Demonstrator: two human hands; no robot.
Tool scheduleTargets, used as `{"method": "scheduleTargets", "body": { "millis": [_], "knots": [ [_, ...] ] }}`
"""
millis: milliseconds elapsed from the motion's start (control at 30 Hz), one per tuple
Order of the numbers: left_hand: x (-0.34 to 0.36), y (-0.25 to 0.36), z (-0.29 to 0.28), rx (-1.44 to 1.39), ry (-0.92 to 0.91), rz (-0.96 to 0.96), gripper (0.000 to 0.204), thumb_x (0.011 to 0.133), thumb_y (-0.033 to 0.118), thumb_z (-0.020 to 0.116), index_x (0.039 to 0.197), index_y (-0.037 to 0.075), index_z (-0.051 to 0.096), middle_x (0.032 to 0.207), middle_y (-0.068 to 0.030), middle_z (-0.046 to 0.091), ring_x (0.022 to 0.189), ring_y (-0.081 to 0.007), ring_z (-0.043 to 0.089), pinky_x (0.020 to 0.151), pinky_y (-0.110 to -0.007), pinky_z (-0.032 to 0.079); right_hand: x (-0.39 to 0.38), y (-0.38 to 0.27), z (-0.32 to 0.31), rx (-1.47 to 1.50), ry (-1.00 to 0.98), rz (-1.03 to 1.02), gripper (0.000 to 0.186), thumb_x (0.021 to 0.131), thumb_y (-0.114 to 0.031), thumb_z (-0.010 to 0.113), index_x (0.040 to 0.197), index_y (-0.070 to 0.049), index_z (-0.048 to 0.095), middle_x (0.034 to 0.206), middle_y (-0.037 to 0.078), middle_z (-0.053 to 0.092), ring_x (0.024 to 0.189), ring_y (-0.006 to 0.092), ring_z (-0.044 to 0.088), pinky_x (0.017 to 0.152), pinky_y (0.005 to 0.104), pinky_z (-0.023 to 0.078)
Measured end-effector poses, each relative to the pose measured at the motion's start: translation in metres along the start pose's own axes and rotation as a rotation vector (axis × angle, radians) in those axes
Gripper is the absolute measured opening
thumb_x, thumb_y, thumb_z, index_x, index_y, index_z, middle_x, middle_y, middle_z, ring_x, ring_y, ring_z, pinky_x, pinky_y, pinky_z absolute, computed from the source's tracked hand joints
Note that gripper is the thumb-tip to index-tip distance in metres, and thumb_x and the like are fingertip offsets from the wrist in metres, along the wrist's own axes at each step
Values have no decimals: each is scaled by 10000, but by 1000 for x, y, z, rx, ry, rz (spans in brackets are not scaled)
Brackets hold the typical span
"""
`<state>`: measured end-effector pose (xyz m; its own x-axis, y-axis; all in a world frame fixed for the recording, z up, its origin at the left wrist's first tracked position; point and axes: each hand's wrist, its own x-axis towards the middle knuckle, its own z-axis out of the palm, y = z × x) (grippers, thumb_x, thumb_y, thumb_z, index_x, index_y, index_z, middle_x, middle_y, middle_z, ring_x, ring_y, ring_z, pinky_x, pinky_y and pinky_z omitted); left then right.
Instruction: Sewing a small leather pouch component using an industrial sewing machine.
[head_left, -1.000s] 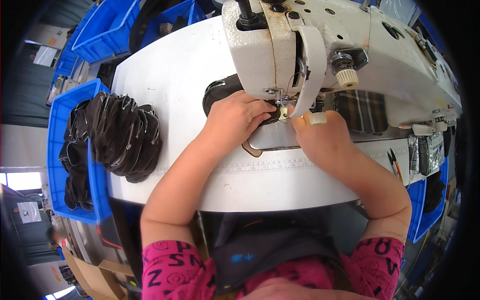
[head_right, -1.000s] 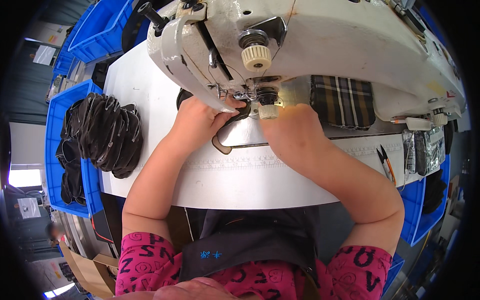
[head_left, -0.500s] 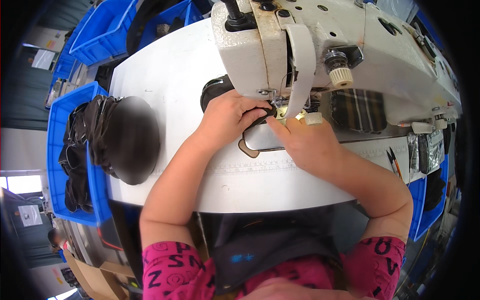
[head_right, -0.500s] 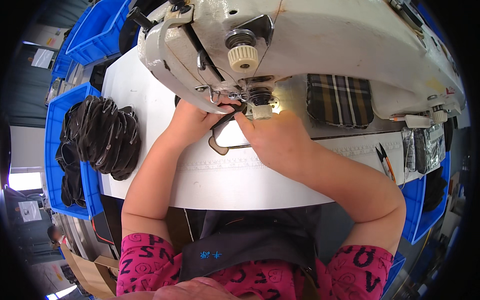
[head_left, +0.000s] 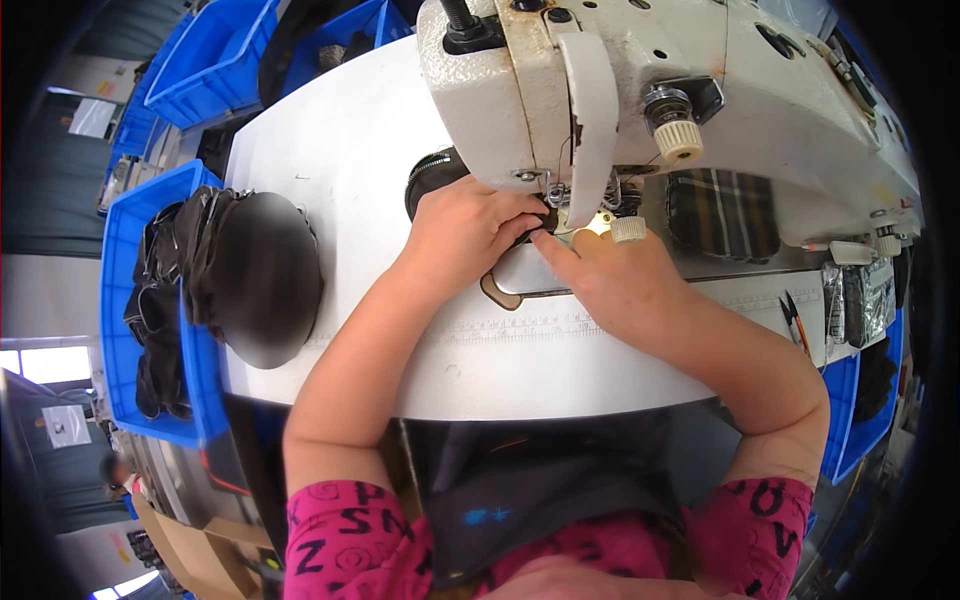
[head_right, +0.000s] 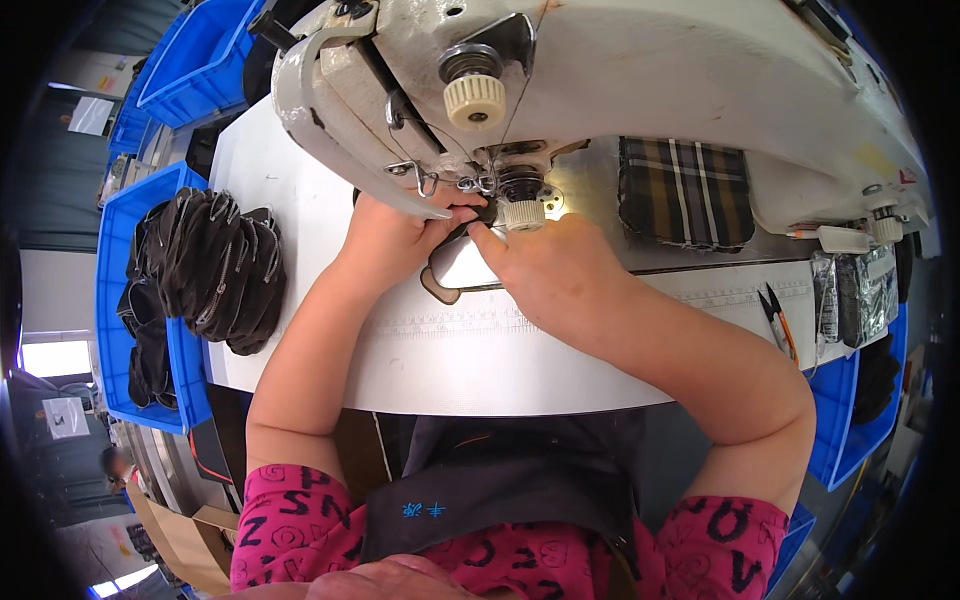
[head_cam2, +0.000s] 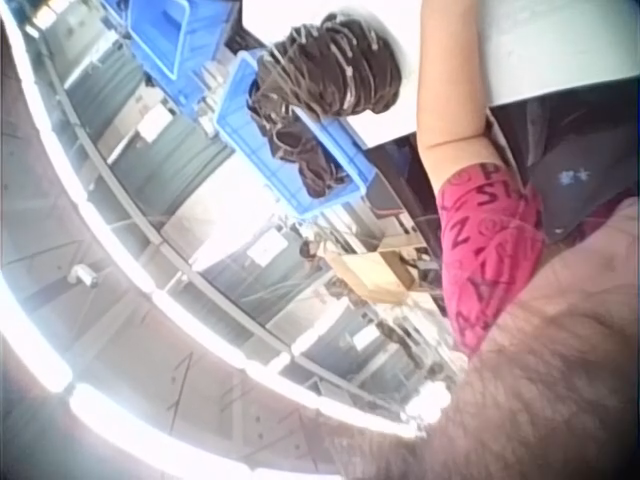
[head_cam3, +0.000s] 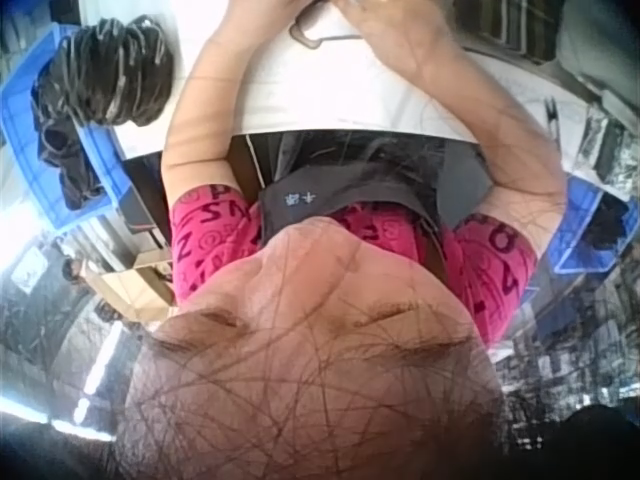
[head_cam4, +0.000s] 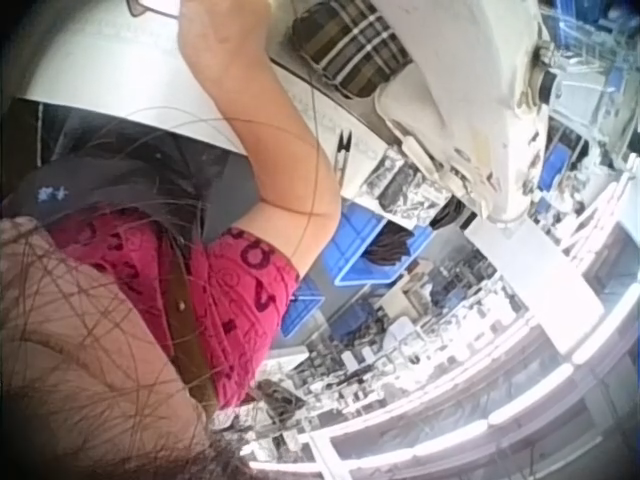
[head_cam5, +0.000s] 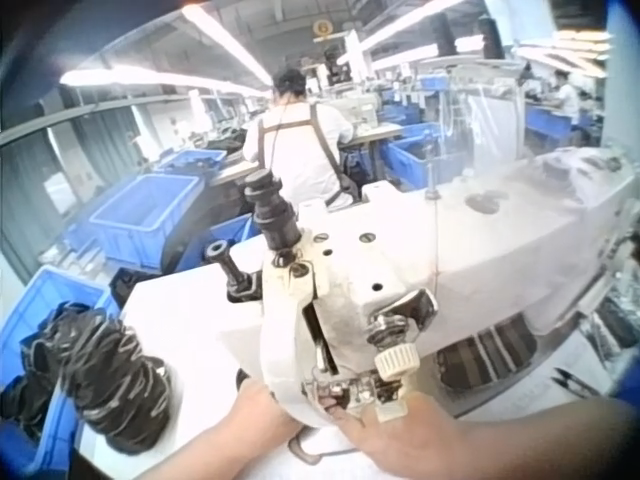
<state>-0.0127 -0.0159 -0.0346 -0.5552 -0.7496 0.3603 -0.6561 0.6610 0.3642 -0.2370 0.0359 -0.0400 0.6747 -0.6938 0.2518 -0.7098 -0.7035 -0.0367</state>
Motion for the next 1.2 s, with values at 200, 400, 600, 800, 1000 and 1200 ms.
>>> {"method": "scheduleTargets", "body": {
  "millis": [200,400,600,800,1000,1200],
  "knots": [
    [-2,5,2,110,-4,-59,120,870,217,772,974,169,808,910,-8,772,869,-224,725,720,-351,582,1,4,5,6,37,-50,611,806,-79,651,1411,-3,615,673,47,665,560,226,662,532,367,517],
    [-1,13,4,169,2,-132,131,876,219,763,987,172,814,875,-12,760,840,-221,726,690,-356,580,2,4,9,-18,54,-40,581,796,-64,654,1376,-30,650,670,36,667,569,224,665,539,359,512],
    [-3,12,6,196,16,-116,136,883,216,757,989,156,816,883,-34,761,832,-234,724,690,-362,584,2,6,13,3,71,-34,558,794,-58,655,1351,-29,664,675,40,676,575,228,669,544,364,515],
    [-9,10,-11,-138,-63,-172,295,838,234,811,1103,123,744,1010,-86,727,963,-286,698,819,-399,576,0,8,13,89,93,-16,552,783,-62,667,1332,-17,669,645,50,662,594,244,687,549,380,525],
    [-13,21,-19,29,-146,-105,316,805,171,821,1095,105,714,1104,-87,701,1040,-301,678,847,-401,567,1,5,4,33,-16,-7,568,777,-81,691,1341,-17,664,632,37,653,578,238,679,538,388,518],
    [-13,33,-15,-45,-190,-228,334,803,160,823,1106,88,702,1105,-87,697,1061,-315,673,867,-410,565,-2,6,2,30,-63,-2,565,785,-93,697,1347,-49,663,654,38,653,608,226,681,556,372,506]
  ]
}}
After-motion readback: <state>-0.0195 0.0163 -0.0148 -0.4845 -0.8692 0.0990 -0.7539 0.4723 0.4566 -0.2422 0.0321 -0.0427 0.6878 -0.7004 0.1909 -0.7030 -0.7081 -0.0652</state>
